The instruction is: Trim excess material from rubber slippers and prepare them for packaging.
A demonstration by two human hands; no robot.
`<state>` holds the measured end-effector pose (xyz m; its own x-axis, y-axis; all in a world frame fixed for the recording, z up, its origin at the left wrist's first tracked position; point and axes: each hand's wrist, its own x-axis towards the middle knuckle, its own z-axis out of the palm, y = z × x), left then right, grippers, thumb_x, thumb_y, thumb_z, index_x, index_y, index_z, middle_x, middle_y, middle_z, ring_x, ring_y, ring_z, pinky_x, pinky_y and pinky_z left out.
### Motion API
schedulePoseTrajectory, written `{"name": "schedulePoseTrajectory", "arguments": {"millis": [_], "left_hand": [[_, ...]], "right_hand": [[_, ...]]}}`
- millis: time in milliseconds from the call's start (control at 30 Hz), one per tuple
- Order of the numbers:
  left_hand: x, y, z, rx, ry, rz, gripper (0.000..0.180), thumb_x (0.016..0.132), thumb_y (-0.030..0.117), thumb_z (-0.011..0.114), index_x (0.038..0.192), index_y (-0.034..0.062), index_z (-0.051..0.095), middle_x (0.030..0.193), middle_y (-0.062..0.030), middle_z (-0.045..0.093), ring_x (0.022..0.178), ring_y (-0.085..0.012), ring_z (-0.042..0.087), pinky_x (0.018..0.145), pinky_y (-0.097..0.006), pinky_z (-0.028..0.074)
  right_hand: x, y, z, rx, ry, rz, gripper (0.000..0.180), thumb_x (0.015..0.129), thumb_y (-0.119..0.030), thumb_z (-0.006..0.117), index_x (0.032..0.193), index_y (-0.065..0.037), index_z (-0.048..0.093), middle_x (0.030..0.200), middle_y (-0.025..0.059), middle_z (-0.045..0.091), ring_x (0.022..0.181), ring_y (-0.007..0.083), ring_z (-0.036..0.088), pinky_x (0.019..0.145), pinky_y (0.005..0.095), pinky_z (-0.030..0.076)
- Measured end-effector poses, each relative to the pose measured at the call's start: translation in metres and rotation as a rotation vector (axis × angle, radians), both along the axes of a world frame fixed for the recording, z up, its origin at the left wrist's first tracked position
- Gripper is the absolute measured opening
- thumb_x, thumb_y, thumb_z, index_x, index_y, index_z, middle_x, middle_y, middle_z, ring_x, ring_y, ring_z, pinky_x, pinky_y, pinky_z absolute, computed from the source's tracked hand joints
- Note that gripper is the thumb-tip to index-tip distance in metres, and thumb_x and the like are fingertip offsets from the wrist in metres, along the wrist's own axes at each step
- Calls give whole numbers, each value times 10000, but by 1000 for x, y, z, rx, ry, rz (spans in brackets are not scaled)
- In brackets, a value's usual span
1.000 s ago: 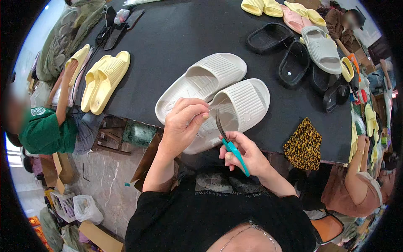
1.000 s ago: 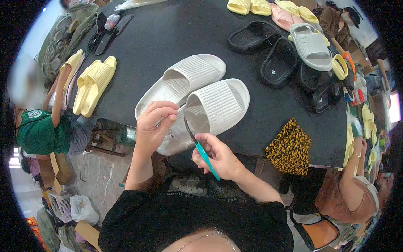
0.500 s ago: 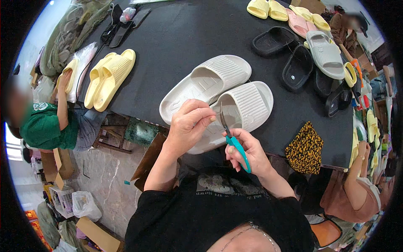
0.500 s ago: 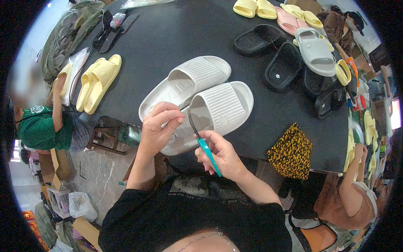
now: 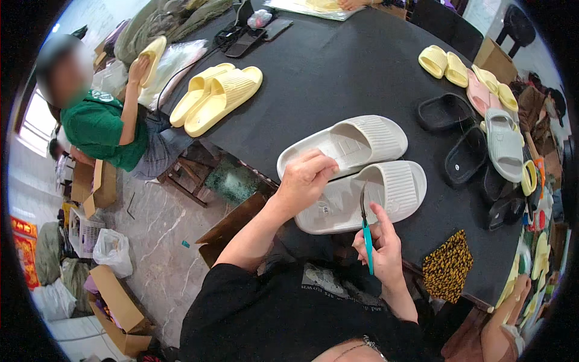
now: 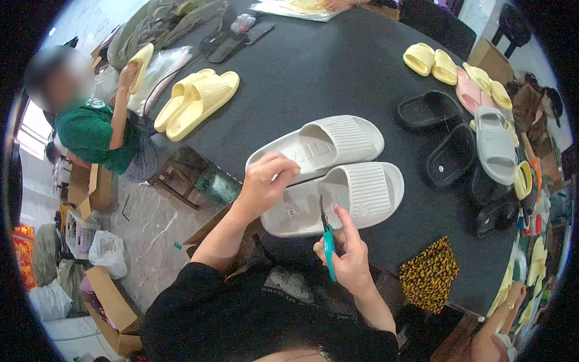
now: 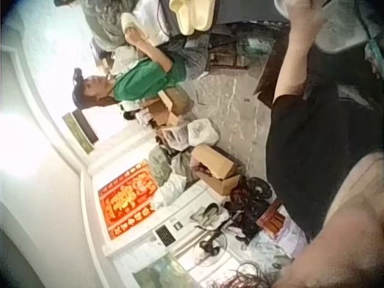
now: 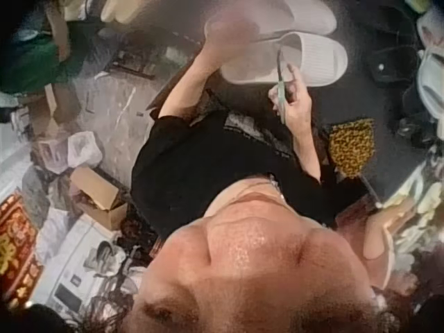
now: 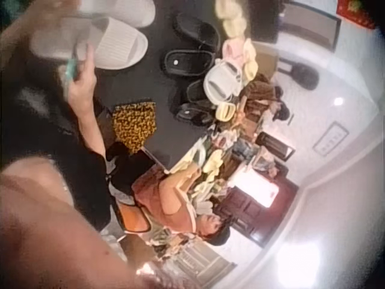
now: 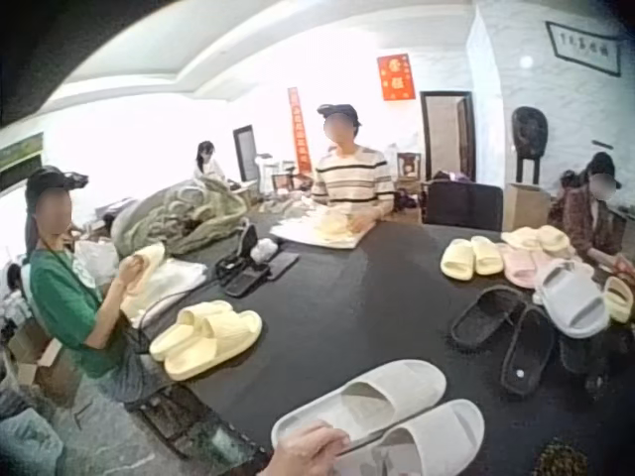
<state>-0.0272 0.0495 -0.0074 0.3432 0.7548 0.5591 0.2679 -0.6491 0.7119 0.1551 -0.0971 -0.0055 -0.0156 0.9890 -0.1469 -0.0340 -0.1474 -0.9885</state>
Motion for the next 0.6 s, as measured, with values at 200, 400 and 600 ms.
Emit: {"name": "schedulePoseTrajectory", "arguments": {"millis": [200,400,600], "left_hand": [[-6,39,-2,172,8,171,18,793,-8,647,808,-4,638,697,-86,571,590,-174,548,518,-280,424],[-42,54,4,-8,-348,308,41,881,24,618,855,-1,636,737,-12,569,669,-77,534,595,-231,448],[-109,22,-15,-41,-184,542,31,881,2,601,863,-18,616,732,-34,561,678,-98,542,614,-231,450]], "right_hand": [[-2,1,-1,4,28,-8,773,826,20,621,1464,24,184,747,42,595,628,73,550,548,220,455],[-2,0,-7,46,-35,2,760,835,12,623,1460,32,190,738,43,595,624,76,554,555,222,462],[0,1,-3,37,-24,4,761,839,0,638,1457,37,196,727,35,590,632,74,563,572,226,469]]}}
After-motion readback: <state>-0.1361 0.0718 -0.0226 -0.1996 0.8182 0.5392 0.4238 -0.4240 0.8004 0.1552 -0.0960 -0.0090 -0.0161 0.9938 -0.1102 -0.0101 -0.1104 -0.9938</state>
